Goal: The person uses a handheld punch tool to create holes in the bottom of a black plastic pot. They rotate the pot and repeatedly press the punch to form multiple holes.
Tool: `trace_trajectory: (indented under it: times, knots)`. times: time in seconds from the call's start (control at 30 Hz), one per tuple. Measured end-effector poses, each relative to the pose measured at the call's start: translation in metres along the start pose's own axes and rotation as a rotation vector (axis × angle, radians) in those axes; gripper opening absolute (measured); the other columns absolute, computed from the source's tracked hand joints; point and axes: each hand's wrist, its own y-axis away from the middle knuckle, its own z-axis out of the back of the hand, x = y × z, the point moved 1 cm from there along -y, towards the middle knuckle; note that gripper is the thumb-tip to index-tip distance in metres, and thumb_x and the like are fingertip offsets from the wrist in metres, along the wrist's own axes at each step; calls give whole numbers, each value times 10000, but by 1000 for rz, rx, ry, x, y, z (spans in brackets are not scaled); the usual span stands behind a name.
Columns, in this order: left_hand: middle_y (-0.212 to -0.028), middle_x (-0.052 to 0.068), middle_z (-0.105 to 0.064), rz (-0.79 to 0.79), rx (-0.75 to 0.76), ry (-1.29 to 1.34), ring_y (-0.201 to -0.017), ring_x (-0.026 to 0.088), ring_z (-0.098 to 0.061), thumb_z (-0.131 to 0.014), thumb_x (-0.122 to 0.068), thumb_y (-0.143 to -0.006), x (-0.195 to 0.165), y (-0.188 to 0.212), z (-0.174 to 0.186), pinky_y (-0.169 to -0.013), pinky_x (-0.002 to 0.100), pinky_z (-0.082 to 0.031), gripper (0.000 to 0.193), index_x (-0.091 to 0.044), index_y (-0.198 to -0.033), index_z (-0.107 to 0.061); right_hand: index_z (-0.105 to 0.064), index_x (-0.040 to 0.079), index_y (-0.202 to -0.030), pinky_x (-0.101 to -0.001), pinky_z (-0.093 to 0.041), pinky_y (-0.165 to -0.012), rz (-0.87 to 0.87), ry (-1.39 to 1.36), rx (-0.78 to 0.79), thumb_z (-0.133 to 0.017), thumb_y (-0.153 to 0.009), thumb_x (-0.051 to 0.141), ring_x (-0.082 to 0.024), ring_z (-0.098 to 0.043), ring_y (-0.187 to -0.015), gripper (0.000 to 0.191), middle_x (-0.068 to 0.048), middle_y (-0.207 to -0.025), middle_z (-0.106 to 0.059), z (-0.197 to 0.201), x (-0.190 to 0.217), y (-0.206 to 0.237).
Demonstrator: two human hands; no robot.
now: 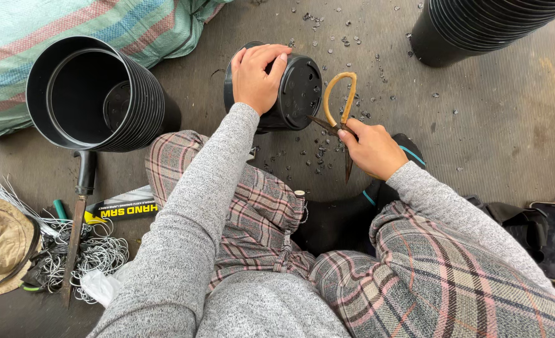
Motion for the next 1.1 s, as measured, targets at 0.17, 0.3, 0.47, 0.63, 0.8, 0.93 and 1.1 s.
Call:
trace_trajectory:
  times: [0.17, 0.3, 0.47, 0.63, 0.8, 0.93, 1.1]
  knots:
    - [-1130, -45, -769, -8, -15, -9, -1202, 168, -623, -575, -309, -995, 1, 3, -3, -1168, 436, -232, 257, -187, -1056, -792, -635, 70, -1050, -537, -527, -617, 66, 181, -59, -533, -1027, 314, -415, -674, -664, 265, -168, -731, -703, 1, 4, 1]
    - [-1144, -43, -765, 2, -22, -9, -1206, 167, -624, -572, -310, -1001, 6, 5, -1, -1178, 440, -229, 258, -187, -1070, -788, -605, 65, -1001, -544, -544, -618, 141, 330, -123, -541, -1033, 316, -423, -684, -696, 261, -164, -763, -703, 0, 10, 0]
    - [-1179, -41, -754, 32, -32, 24, -1222, 159, -623, -553, -300, -1017, 15, 8, 2, -1190, 431, -240, 264, -189, -1106, -775, -594, 63, -1004, -520, -553, -579, 219, 498, -158, -553, -1020, 294, -393, -696, -665, 236, -158, -778, -711, -3, 23, -3]
    - [-1200, -37, -749, 28, -42, 37, -1246, 169, -611, -512, -275, -1027, 18, 11, -1, -1185, 442, -226, 289, -192, -1124, -772, -589, 50, -1016, -494, -553, -537, 260, 566, -139, -542, -1033, 271, -370, -699, -623, 227, -152, -783, -707, -2, 30, -4]
    - [-1206, -45, -751, 33, -51, 17, -1261, 173, -605, -486, -253, -1025, 17, 11, -3, -1208, 445, -224, 307, -197, -1115, -774, -589, 42, -1027, -460, -557, -473, 261, 672, -131, -580, -943, 159, -336, -709, -586, 145, -140, -799, -700, -3, 34, -7]
    - [-1224, -43, -743, -2, -46, -12, -1289, 193, -585, -477, -243, -1028, 11, 14, -8, -1200, 456, -211, 308, -187, -1124, -764, -599, 37, -1023, -441, -567, -482, 282, 707, -135, -594, -919, 141, -326, -720, -604, 148, -140, -812, -707, -4, 32, -9]
    - [-1222, -51, -744, -3, -33, -34, -1294, 195, -580, -471, -230, -1026, 6, 12, -12, -1205, 461, -207, 309, -193, -1113, -766, -602, 37, -1034, -443, -569, -487, 277, 712, -136, -599, -927, 146, -327, -723, -615, 153, -141, -819, -708, -6, 27, -9]
